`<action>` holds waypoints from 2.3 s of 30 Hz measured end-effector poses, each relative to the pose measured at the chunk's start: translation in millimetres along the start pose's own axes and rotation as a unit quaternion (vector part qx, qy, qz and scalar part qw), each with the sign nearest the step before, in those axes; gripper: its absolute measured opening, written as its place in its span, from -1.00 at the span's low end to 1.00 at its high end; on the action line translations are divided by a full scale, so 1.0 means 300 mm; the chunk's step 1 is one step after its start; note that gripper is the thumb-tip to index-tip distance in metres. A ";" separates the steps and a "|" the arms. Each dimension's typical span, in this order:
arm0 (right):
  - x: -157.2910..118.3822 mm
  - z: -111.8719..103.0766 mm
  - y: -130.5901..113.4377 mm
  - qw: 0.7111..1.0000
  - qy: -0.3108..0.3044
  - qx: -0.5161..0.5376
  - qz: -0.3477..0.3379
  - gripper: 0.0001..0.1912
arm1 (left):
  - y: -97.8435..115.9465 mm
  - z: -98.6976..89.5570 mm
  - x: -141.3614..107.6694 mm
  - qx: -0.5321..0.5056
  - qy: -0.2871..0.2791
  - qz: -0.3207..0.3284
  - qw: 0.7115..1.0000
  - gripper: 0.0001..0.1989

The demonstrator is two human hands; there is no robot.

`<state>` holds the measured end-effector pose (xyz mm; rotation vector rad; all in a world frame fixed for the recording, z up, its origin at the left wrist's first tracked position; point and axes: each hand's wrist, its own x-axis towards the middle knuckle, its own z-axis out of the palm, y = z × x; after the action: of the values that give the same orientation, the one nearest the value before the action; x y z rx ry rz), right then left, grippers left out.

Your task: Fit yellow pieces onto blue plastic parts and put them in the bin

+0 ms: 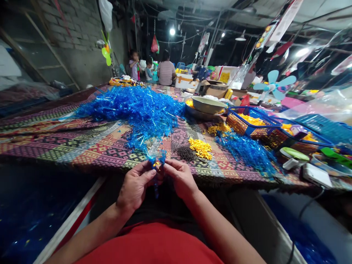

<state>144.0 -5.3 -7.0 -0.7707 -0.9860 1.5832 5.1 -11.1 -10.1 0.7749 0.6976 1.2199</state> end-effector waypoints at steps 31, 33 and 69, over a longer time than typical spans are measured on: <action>-0.002 -0.030 0.020 0.996 0.054 -0.038 -0.055 -0.79 | -0.015 0.032 -0.008 0.124 -0.028 0.075 0.989 -0.68; -0.002 -0.030 0.021 0.996 0.048 -0.044 -0.056 -0.81 | -0.015 0.028 -0.006 0.142 -0.027 0.083 0.986 -0.68; 0.028 -0.058 0.053 0.982 0.124 -0.109 -0.087 -0.81 | 0.038 0.003 0.030 0.244 -0.075 0.145 0.956 -0.79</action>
<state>150.3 5.0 -29.0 -0.9787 -1.0233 1.2085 1.4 -0.7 -0.9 1.4062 0.7885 1.2472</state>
